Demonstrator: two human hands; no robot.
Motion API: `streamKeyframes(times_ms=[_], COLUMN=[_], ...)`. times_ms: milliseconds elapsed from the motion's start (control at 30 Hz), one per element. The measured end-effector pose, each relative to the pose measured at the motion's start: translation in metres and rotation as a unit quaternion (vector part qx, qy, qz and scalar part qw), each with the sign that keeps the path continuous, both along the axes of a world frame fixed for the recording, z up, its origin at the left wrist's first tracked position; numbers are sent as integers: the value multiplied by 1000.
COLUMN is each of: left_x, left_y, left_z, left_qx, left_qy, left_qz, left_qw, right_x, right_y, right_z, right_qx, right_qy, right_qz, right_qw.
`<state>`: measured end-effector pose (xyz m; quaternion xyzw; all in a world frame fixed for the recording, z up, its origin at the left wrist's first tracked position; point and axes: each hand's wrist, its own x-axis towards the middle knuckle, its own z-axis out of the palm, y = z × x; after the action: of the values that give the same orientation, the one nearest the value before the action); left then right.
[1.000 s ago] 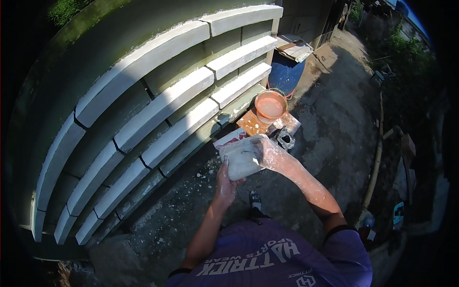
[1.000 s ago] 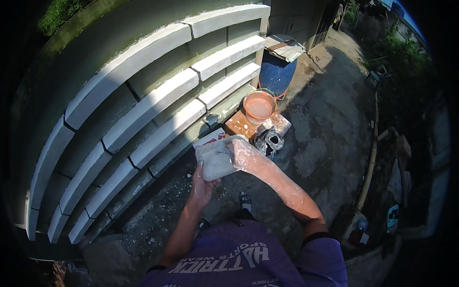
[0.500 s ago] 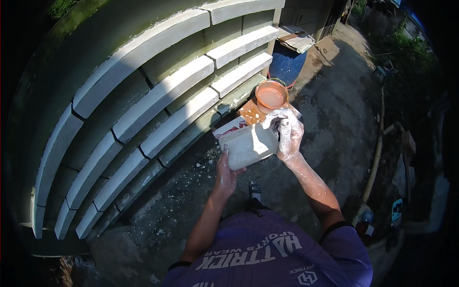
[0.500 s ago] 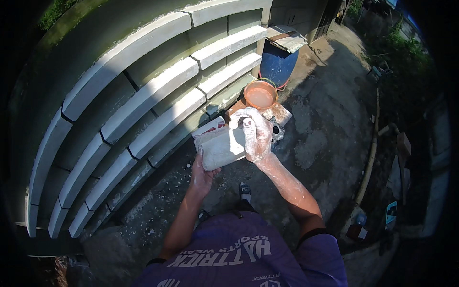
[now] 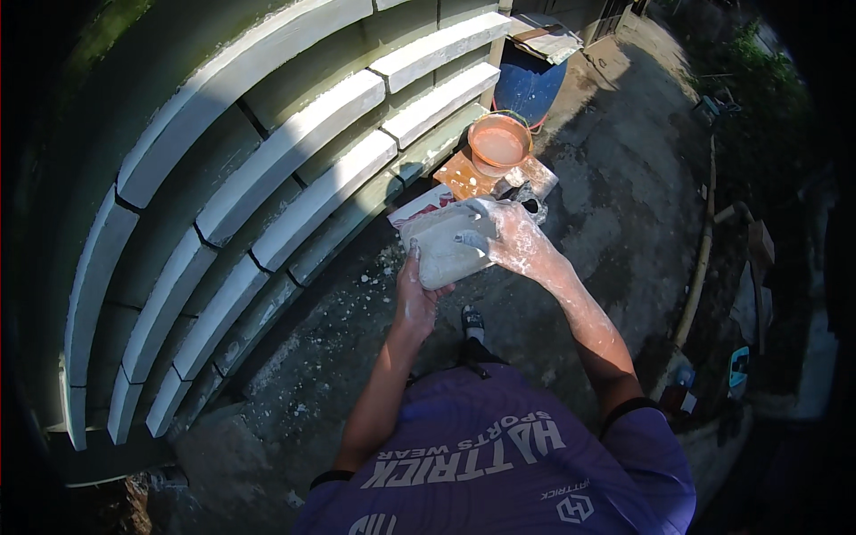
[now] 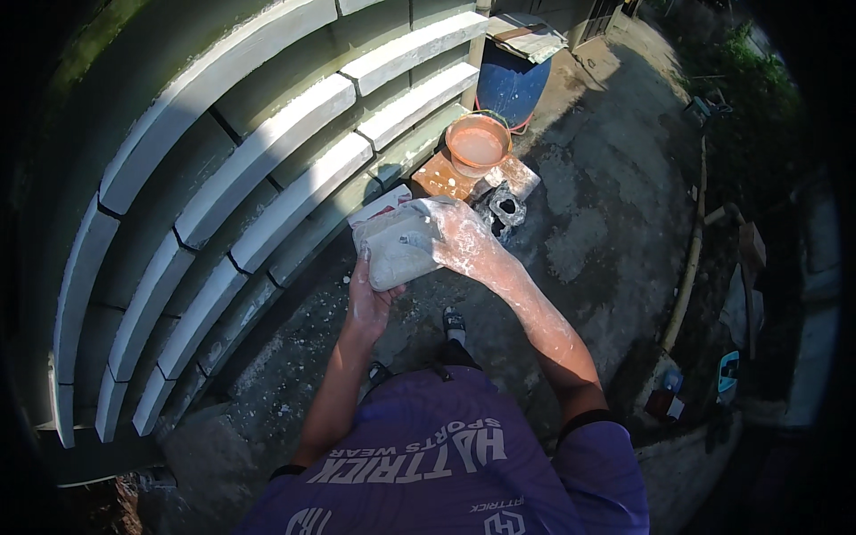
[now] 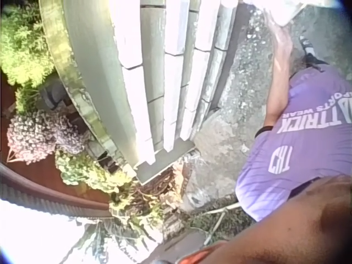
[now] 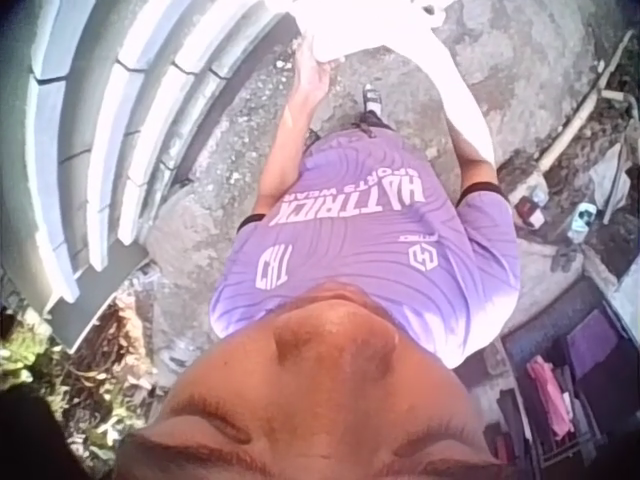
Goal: The recorder mixes plaster or putty in a small container and applies it to the horizontal surfaces of a stepped wall structure using a red plastic scraper.
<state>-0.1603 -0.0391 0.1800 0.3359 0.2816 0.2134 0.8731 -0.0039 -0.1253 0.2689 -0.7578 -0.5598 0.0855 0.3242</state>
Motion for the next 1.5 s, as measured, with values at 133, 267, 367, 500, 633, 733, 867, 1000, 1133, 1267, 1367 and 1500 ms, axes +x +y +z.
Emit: streamKeyframes(times_ms=[133, 267, 367, 500, 633, 733, 867, 1000, 1133, 1267, 1367, 1500], left_x=[1, 9, 13, 11, 3, -6, -11, -17, -19, -8, 6, 3], left_y=[-4, -11, -15, -14, -11, -6, 2, 11, 11, 9, -5, -15], left_z=[-1, -1, -2, -12, -32, -50, -74, -99, -129, -152, -177, -210], left_qx=[-5, -9, -13, -15, -9, -6, -11, -18, -5, -3, 12, -33], left_qy=[3, 7, 7, -1, -4, -4, -14, 14, 47, -19, 46, 64], left_qz=[13, 16, 15, 5, 21, 42, 77, 78, 81, 54, 134, 195], left_qw=[1000, 1000, 1000, 1000, 1000, 999, 997, 997, 996, 998, 990, 978], right_x=[19, 30, 35, 63, 98, 108, 96, 98, 146, 205, 265, 300], right_y=[-32, -41, -42, -84, -133, -166, -192, -188, -145, -76, -12, 56], right_z=[21, 14, -5, -31, -103, -195, -327, -426, -506, -576, -607, -609], right_qx=[162, 436, 98, 427, 318, 130, -9, -11, 191, 119, 450, 204], right_qy=[203, 601, 139, 441, 279, 374, 547, 635, 772, 228, 664, 652], right_qz=[39, 192, -114, -151, -342, -376, -333, -275, -343, -368, -321, -155], right_qw=[965, 642, 979, 775, 839, 838, 768, 722, 501, 894, 504, 714])
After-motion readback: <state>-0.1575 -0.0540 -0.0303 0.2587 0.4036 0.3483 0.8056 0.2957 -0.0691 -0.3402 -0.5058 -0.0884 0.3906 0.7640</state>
